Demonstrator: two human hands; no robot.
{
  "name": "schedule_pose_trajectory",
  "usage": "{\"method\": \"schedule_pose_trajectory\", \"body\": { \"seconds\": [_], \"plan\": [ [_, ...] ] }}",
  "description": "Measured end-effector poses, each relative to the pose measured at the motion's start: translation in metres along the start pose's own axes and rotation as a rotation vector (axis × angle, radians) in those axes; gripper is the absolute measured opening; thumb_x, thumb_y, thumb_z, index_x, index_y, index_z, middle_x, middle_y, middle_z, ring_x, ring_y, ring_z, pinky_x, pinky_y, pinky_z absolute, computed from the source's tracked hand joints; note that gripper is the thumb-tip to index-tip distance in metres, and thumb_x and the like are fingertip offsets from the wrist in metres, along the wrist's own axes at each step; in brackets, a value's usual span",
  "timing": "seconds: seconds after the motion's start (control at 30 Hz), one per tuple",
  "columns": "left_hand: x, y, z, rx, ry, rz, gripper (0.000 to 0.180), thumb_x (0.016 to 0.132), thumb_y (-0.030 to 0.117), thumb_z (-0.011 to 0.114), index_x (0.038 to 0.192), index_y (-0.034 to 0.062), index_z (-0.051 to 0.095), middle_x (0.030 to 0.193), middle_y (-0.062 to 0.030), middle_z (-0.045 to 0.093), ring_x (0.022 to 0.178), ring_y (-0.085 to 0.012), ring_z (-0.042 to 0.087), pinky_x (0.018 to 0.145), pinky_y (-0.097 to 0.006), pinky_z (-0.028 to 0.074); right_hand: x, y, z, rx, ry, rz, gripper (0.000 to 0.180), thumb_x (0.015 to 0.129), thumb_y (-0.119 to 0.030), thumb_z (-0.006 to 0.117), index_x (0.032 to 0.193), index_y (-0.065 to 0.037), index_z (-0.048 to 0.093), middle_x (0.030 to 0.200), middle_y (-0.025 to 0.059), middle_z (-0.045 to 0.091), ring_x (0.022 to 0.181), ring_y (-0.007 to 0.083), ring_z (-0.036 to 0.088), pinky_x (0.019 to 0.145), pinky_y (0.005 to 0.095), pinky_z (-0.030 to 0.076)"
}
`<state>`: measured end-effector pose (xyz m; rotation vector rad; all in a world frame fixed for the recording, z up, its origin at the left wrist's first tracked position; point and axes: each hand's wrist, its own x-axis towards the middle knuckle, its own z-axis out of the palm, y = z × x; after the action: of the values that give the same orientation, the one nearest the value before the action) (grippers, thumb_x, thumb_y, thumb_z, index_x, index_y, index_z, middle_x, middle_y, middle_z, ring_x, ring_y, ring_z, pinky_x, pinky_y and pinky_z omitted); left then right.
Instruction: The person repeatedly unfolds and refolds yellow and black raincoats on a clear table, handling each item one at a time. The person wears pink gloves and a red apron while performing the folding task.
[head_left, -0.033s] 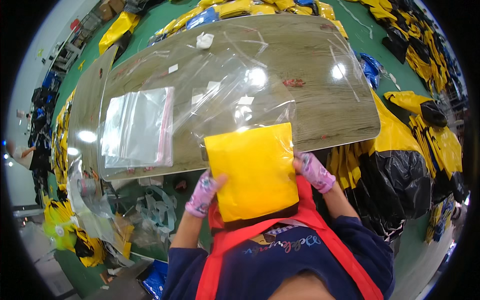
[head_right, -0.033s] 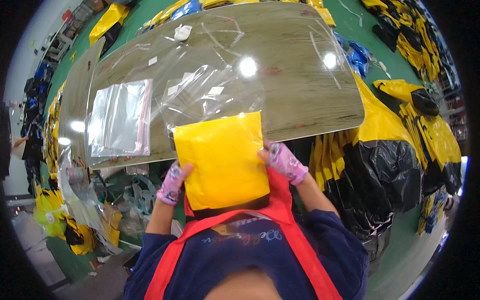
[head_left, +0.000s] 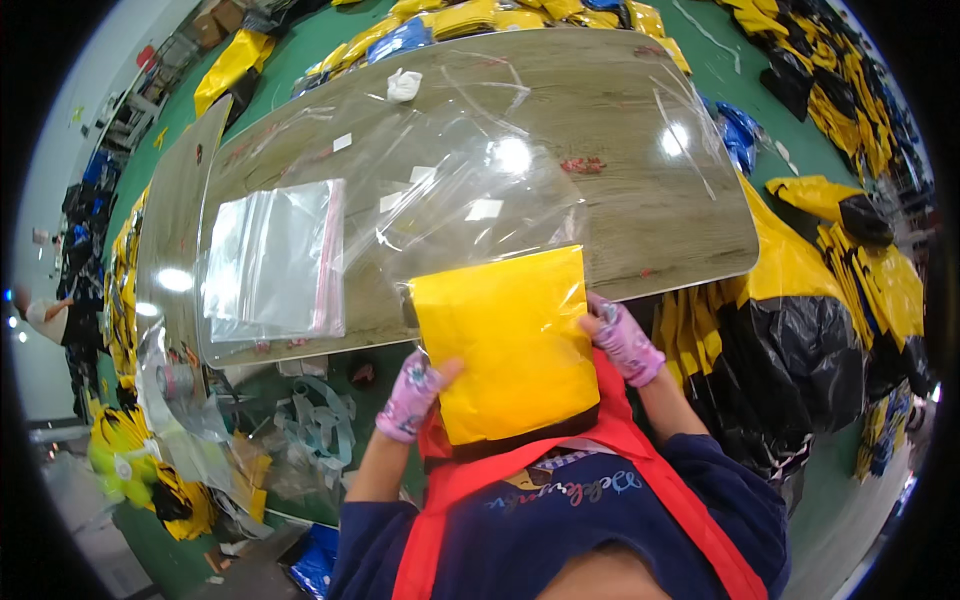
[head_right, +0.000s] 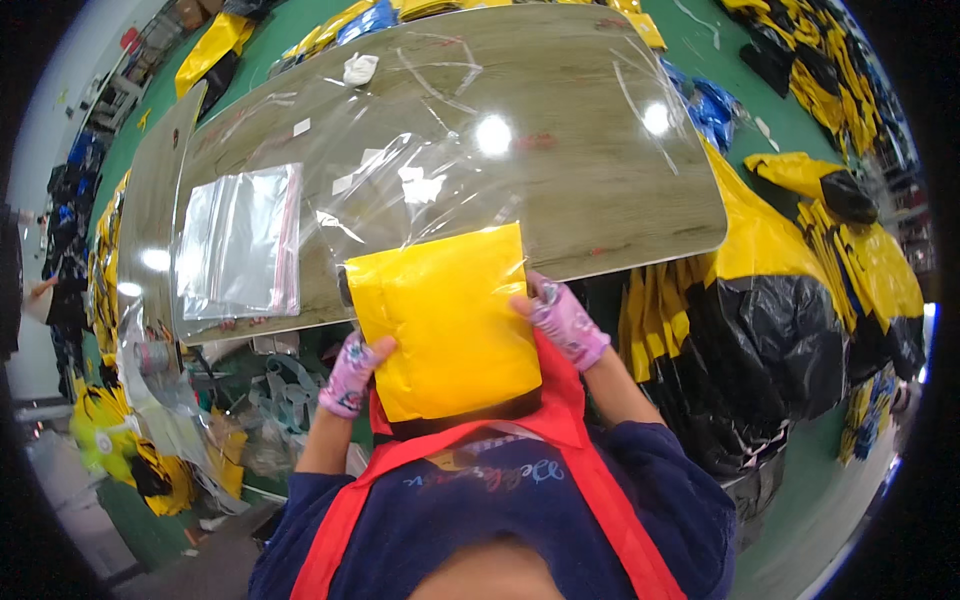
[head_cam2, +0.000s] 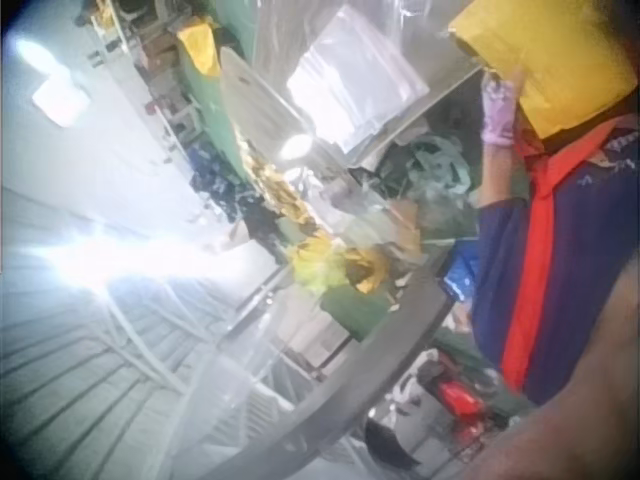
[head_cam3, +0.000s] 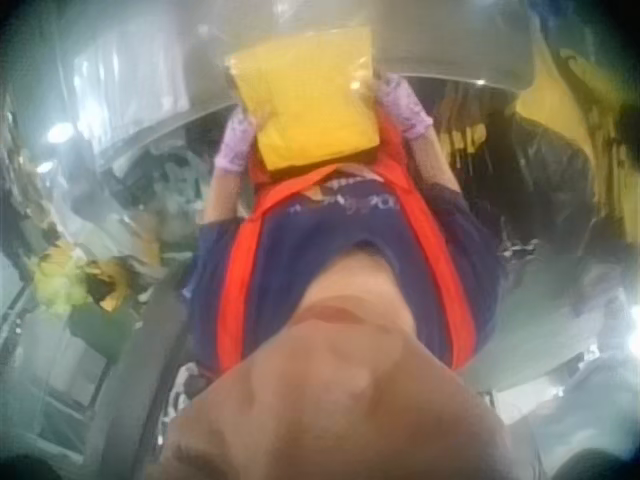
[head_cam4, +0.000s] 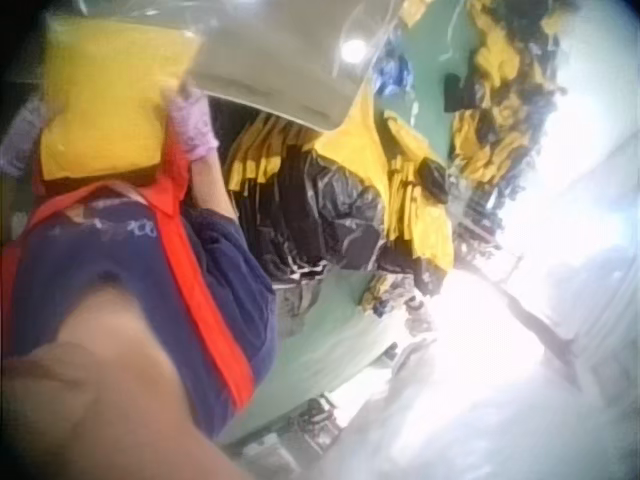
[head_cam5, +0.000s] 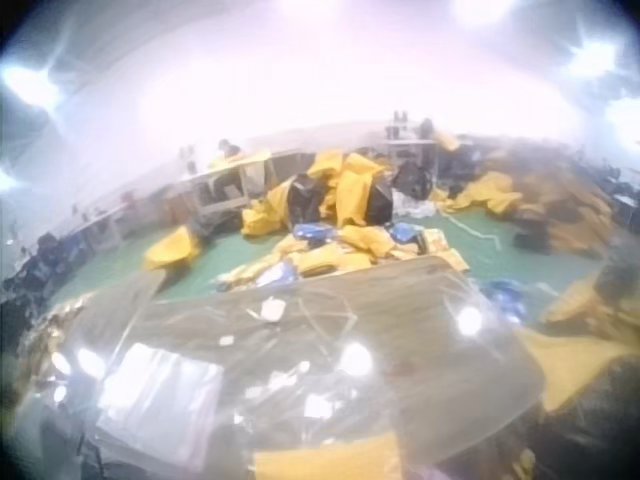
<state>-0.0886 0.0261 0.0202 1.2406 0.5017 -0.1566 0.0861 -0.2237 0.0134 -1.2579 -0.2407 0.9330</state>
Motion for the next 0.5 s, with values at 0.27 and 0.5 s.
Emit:
{"method": "schedule_pose_trajectory", "body": {
  "seconds": [0.27,0.5],
  "plan": [
    [-0.073,-0.081,-0.021,0.224,-0.005,0.013,0.052,0.08,0.016,0.073,0.126,0.0024,0.051,0.118,-0.0081,0.061,0.107,-0.0206,0.058,0.093,-0.034,0.046,-0.096,0.075,0.026,-0.028,-0.078,0.047,0.085,0.075,-0.005,0.077,0.145,-0.004,0.028,0.145,0.0081,0.039,0.134,0.0188,0.034,0.11,0.0348,0.028],
    [-0.007,-0.028,0.043,0.052,0.365,0.624,0.032,0.076,0.005,0.074,0.106,0.0042,0.061,0.099,-0.0068,0.066,0.09,-0.0183,0.062,0.08,-0.034,0.05,-0.029,-0.025,0.056,0.264,0.198,-0.153,0.072,0.076,-0.02,0.078,0.136,-0.014,0.039,0.112,0.0054,0.057,0.096,0.0148,0.059,0.07,0.0237,0.049]
  ]
}}
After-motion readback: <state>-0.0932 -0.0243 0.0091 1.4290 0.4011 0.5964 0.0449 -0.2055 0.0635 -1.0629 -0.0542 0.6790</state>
